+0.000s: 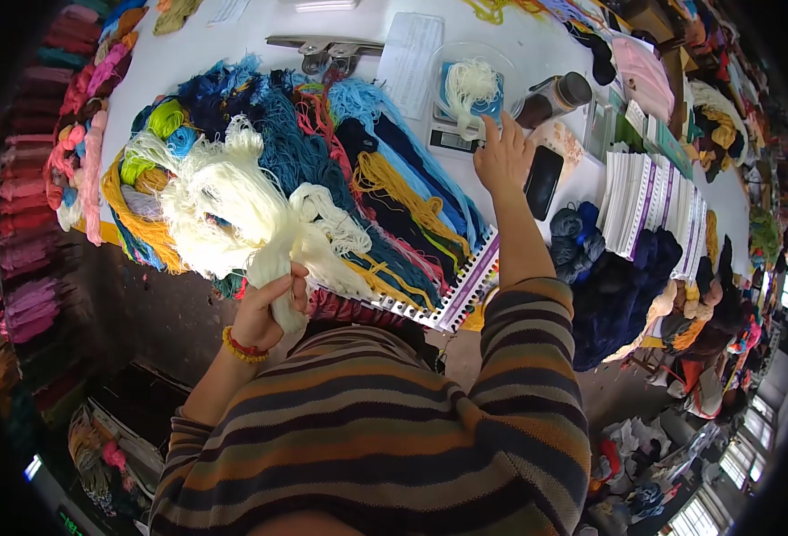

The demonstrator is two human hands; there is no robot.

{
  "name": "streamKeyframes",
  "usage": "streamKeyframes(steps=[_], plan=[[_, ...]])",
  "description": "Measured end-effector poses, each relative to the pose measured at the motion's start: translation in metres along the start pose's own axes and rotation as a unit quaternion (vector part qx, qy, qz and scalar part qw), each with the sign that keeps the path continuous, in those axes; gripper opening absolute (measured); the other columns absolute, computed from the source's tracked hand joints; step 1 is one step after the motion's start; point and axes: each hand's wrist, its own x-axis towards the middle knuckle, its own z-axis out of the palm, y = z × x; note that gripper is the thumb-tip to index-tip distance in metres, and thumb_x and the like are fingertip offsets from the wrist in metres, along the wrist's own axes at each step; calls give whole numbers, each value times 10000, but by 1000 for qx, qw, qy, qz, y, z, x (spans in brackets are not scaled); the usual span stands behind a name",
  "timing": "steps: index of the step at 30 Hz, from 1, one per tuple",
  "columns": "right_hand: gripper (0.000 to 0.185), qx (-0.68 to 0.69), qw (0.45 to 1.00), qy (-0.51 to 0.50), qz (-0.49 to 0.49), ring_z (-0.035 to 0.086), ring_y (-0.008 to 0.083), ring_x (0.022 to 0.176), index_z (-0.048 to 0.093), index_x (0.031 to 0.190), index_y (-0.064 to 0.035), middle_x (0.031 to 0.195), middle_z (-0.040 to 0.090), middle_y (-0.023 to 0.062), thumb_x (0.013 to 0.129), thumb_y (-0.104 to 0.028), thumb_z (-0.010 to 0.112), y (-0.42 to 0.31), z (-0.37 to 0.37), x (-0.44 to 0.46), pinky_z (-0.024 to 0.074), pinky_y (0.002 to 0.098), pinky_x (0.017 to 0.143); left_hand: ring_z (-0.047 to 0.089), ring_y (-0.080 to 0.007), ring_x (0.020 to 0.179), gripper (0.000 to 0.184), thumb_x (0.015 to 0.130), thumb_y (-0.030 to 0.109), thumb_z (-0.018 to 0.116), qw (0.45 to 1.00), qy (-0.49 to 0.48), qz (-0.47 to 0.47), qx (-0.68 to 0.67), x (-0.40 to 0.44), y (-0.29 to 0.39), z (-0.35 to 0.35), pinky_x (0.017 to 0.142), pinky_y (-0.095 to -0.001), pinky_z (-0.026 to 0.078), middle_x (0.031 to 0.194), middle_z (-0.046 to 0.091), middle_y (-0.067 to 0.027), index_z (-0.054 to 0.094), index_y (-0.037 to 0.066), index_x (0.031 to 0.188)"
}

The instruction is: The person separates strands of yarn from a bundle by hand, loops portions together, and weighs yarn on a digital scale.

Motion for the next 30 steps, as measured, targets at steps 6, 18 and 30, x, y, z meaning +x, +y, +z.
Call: streamKeyframes(steps=[6,18,30], plan=[[664,20,1000,2,4,324,217,1196,369,1239,-236,1294,345,46,650,-201,673,1,19,5,262,428,892,508,-128,612,211,830,136,534,1000,7,1,16,2,-5,-6,604,-292,468,690,507,-50,528,0,991],[517,19,997,75,-15,346,227,1178,469,1092,-201,1274,380,37,622,-162,680,5,56,11,235,426,905,525,-129,621,217,819,118,559,999,17,-26,22,5,-10,-17,624,-293,480,719,511,-42,530,6,1003],[108,261,965,-1,34,561,264,795,598,812,-90,946,580,69,745,-173,594,-43,-29,-19,437,377,683,520,-137,610,191,832,133,530,997,-30,11,73,2,13,-19,594,-286,467,684,517,-59,541,-1,968]])
